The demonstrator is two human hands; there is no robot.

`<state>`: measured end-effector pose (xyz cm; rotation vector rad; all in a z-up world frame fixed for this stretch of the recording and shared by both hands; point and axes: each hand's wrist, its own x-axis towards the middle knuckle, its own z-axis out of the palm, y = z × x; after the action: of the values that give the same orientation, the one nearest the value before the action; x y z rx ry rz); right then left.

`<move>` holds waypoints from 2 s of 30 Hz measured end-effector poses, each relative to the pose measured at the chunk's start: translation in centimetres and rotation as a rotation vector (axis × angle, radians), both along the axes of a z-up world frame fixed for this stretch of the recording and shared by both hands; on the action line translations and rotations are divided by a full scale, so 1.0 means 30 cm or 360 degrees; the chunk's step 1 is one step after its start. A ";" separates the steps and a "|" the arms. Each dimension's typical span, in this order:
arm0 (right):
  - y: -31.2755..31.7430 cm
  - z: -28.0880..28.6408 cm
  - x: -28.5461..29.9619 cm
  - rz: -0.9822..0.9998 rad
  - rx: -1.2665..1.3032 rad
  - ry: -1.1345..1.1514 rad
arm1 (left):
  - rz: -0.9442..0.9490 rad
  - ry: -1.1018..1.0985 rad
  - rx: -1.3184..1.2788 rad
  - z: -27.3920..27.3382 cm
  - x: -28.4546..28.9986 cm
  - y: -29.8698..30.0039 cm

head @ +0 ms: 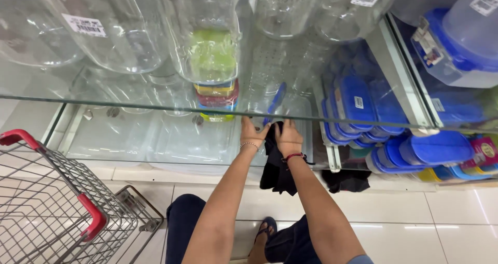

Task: The recorder uses a black cloth to wipe and clean glass jars and plastic food containers on shelves in a store.

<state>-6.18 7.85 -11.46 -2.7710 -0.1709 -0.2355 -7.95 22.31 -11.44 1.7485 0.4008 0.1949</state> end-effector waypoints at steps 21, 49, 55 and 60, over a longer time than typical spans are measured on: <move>-0.007 0.099 0.053 0.0294 0.0587 -0.0502 | 0.0166 -0.0488 -0.0269 -0.331 0.049 0.047; -0.525 0.050 -0.249 -0.0746 0.2117 -0.1155 | -0.0156 0.0463 0.0038 0.024 0.082 -0.457; -0.694 0.230 -0.162 -0.0685 0.1631 -0.0690 | -0.0517 -0.0142 -0.0089 0.148 0.175 -0.774; -0.676 0.274 -0.173 -0.0636 0.1330 -0.0564 | -0.0344 0.0135 0.0160 0.301 0.051 -0.759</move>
<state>-11.37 -12.43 -3.23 -1.8867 0.3306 -0.7129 -6.42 -0.45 -2.42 1.8893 0.2639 -0.0145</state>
